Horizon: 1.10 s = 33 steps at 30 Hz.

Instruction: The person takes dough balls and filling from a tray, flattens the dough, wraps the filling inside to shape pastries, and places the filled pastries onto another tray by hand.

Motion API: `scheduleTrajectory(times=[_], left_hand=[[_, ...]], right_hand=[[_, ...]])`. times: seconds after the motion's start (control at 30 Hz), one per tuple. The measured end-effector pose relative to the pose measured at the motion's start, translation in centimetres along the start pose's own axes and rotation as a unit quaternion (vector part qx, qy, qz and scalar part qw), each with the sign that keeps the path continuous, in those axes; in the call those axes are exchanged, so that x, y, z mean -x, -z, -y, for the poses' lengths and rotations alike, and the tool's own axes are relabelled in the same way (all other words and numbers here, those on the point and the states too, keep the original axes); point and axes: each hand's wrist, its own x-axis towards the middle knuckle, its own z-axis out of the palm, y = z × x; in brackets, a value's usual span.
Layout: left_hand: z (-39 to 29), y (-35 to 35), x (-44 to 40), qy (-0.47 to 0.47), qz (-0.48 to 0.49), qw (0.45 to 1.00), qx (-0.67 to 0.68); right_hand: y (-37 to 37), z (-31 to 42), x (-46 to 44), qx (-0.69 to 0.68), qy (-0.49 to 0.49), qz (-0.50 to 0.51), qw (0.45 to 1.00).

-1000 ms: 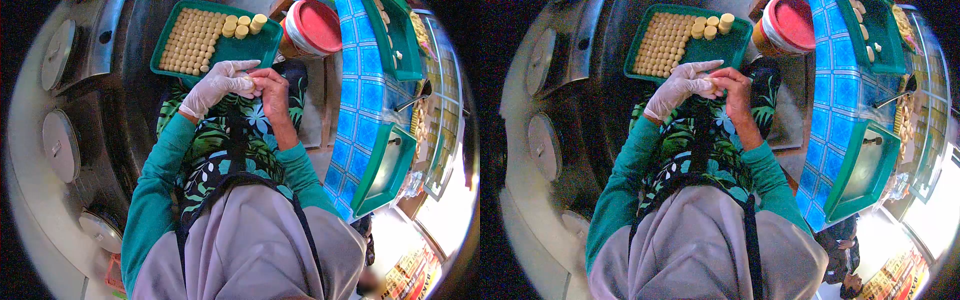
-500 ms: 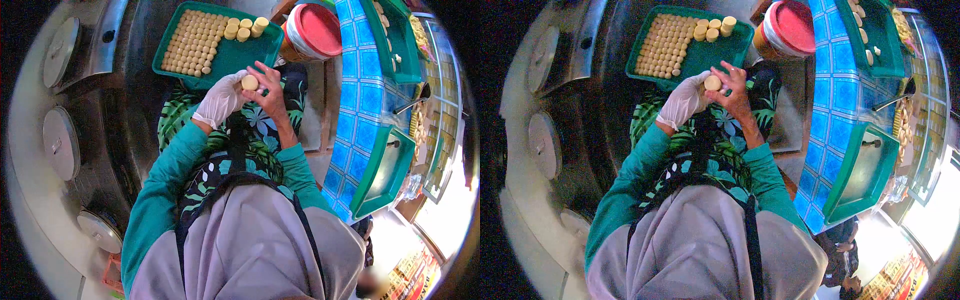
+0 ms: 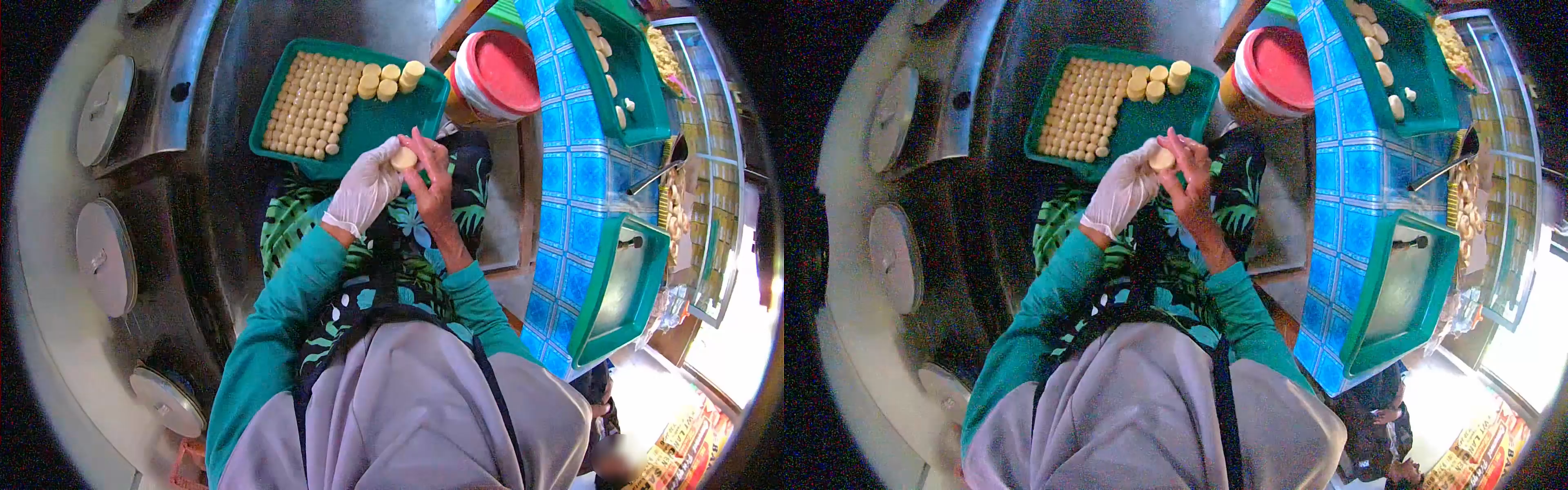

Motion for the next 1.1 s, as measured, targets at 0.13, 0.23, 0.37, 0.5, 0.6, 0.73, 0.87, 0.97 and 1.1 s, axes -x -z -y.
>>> scheduleTrajectory(times=[0.13, 0.23, 0.37, 0.5, 0.6, 0.73, 0.87, 0.97, 1.1], left_hand=[[1.6, -1.5, -0.3, -0.050, 0.063, 0.992, -0.096], [3.4, -2.8, -0.4, -0.133, -0.002, 0.970, -0.205], [3.7, -2.3, -0.2, -0.139, 0.002, 0.926, -0.350], [3.8, -3.4, 0.5, -0.175, -0.110, 0.890, -0.407], [3.8, -3.4, 0.6, -0.189, -0.172, 0.818, -0.515], [4.8, -3.4, 0.4, -0.216, -0.176, 0.830, -0.483], [4.7, -2.8, 0.1, -0.215, -0.157, 0.834, -0.482], [4.1, -3.3, 0.5, -0.183, -0.168, 0.847, -0.470], [3.0, -2.3, 0.8, -0.198, -0.179, 0.859, -0.437]], right_hand=[[-1.4, -1.3, -0.7, 0.016, 0.001, -0.042, 0.999], [-2.2, -1.7, -1.6, -0.064, -0.049, -0.091, 0.993], [-2.1, -3.2, -3.3, -0.237, -0.154, -0.185, 0.941], [-1.5, -2.9, -4.1, -0.256, -0.224, -0.233, 0.911], [-1.6, -3.4, -4.2, -0.241, -0.248, -0.256, 0.903], [-1.7, -3.4, -4.6, -0.216, -0.254, -0.289, 0.898], [-1.2, -4.0, -4.7, -0.237, -0.239, -0.230, 0.913], [-1.1, -4.7, -4.2, -0.251, -0.265, -0.252, 0.896], [0.1, -2.4, -1.6, -0.192, -0.318, -0.234, 0.898]])
